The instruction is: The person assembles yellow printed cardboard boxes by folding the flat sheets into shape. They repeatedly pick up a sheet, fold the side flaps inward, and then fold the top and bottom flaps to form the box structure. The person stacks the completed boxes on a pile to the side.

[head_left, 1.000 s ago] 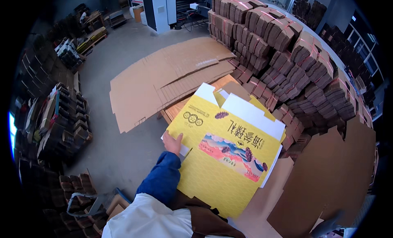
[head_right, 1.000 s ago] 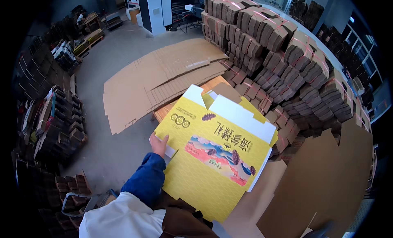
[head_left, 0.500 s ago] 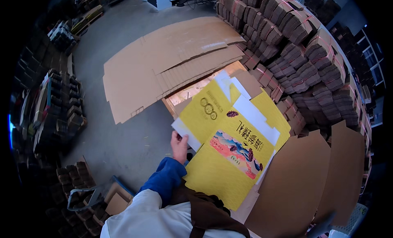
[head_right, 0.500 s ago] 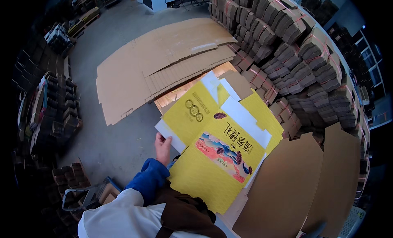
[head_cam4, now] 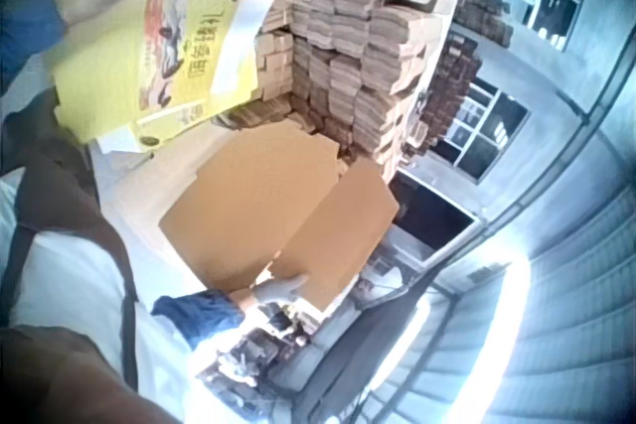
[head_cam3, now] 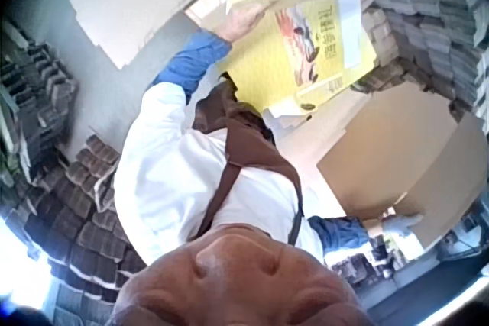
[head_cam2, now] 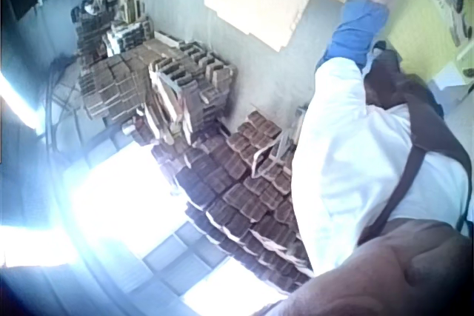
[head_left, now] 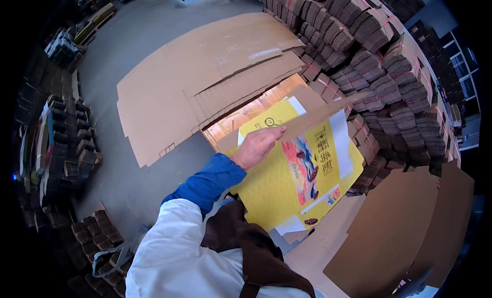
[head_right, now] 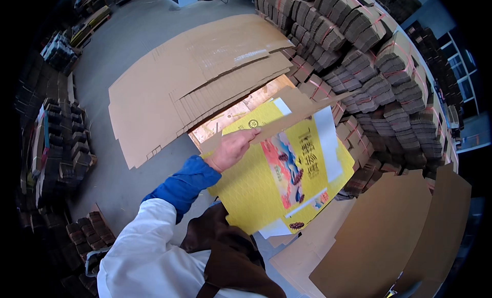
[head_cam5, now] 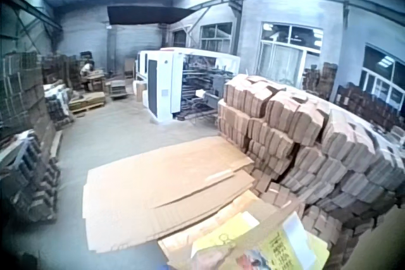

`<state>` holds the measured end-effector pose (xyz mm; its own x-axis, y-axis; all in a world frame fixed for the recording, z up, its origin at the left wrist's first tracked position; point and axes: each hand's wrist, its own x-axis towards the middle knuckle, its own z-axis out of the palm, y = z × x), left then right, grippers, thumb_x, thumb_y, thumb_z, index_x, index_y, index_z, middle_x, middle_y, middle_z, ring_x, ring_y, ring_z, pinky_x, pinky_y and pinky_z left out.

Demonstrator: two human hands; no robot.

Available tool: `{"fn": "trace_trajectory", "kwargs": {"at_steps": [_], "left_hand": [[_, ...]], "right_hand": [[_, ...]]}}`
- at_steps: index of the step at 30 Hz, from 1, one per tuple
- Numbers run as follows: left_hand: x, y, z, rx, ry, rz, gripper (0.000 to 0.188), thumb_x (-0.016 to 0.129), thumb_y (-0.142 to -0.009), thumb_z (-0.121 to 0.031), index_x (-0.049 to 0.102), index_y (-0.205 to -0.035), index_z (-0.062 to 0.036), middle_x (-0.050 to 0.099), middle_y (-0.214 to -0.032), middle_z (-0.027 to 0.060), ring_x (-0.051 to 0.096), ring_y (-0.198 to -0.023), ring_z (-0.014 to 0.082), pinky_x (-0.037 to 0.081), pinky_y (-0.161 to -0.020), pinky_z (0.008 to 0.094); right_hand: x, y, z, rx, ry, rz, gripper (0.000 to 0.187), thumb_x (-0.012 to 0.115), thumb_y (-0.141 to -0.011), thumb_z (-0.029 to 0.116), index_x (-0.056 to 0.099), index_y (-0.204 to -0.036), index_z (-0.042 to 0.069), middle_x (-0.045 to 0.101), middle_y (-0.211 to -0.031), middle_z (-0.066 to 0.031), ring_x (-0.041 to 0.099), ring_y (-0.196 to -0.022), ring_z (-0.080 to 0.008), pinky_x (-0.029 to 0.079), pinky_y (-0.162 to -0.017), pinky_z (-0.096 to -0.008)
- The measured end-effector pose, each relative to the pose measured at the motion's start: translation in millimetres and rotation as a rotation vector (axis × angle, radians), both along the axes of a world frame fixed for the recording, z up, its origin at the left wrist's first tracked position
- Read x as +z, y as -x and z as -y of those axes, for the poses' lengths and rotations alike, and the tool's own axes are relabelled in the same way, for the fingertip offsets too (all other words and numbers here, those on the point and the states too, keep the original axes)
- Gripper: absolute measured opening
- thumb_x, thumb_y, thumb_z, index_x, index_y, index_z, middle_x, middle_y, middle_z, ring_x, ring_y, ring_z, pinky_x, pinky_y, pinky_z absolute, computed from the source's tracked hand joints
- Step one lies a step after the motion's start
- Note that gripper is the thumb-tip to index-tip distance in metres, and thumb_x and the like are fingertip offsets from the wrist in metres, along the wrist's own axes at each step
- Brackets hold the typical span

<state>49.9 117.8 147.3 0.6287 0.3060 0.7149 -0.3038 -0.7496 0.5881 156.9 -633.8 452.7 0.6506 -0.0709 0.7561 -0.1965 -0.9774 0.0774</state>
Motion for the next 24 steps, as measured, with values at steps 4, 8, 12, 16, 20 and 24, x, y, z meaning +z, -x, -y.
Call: {"fn": "trace_trajectory", "kwargs": {"at_steps": [4, 8, 12, 16, 20, 24], "left_hand": [[-57.2, 12.3, -36.7, -0.098, -0.123, -0.303, 0.041, 0.062, -0.087, -0.001, 0.057, -0.127, -0.0040, 0.062, -0.129, 0.0152, 0.059, -0.118, 0.0351, 0.052, -0.099, 0.0414], [-116.6, 29.4, -51.0, -0.307, 0.020, -0.678, 0.059, 0.069, -0.088, -0.013, 0.047, -0.142, -0.0056, 0.048, -0.146, 0.0189, 0.045, -0.136, 0.0365, 0.040, -0.112, 0.0444], [-116.4, 28.1, -52.1, -0.433, -0.111, -0.738, 0.081, 0.072, -0.088, -0.038, 0.037, -0.152, -0.0037, 0.038, -0.155, 0.0194, 0.034, -0.144, 0.0379, 0.029, -0.119, 0.0476], [-149.5, 52.8, -73.9, -0.234, -0.081, -0.814, 0.091, 0.067, -0.088, -0.056, 0.033, -0.152, 0.0006, 0.037, -0.156, 0.0208, 0.033, -0.145, 0.0362, 0.027, -0.119, 0.0486], [-155.1, 60.4, -68.3, -0.108, -0.220, -0.919, 0.096, 0.064, -0.086, -0.062, 0.034, -0.151, 0.0021, 0.039, -0.155, 0.0204, 0.034, -0.146, 0.0341, 0.029, -0.118, 0.0496], [-149.9, 55.0, -58.6, 0.003, -0.299, -1.001, 0.096, 0.063, -0.085, -0.062, 0.036, -0.149, 0.0037, 0.041, -0.153, 0.0196, 0.035, -0.145, 0.0327, 0.030, -0.116, 0.0498]], "right_hand": [[-16.9, 8.9, -87.9, 0.248, -0.418, -0.054, 0.054, 0.059, -0.102, 0.038, 0.055, -0.137, -0.004, 0.064, -0.119, -0.0303, 0.066, -0.102, -0.0402, 0.054, -0.087, -0.0510], [-42.5, 16.2, -166.3, 0.075, -0.426, -0.061, 0.063, 0.048, -0.104, 0.052, 0.057, -0.137, 0.000, 0.067, -0.122, -0.0218, 0.066, -0.107, -0.0384, 0.052, -0.095, -0.0459], [-60.6, -17.3, -67.1, 0.019, -0.671, -0.064, 0.044, 0.056, -0.103, 0.025, 0.056, -0.140, 0.002, 0.060, -0.128, -0.0271, 0.068, -0.104, -0.0360, 0.058, -0.085, -0.0354], [-70.4, -7.7, -52.5, 0.115, 0.191, -0.161, 0.044, 0.057, -0.103, 0.029, 0.059, -0.137, 0.000, 0.062, -0.126, -0.0270, 0.069, -0.101, -0.0356, 0.059, -0.084, -0.0368], [-73.5, -11.9, -119.9, 0.057, -0.690, 0.021, 0.065, 0.066, -0.096, 0.045, 0.060, -0.129, -0.011, 0.066, -0.121, -0.0268, 0.069, -0.101, -0.0339, 0.058, -0.086, -0.0377], [-68.8, -7.5, -106.4, 0.058, -0.654, -0.015, 0.068, 0.070, -0.093, 0.045, 0.062, -0.124, -0.014, 0.067, -0.121, -0.0256, 0.069, -0.100, -0.0319, 0.058, -0.086, -0.0368]]}}
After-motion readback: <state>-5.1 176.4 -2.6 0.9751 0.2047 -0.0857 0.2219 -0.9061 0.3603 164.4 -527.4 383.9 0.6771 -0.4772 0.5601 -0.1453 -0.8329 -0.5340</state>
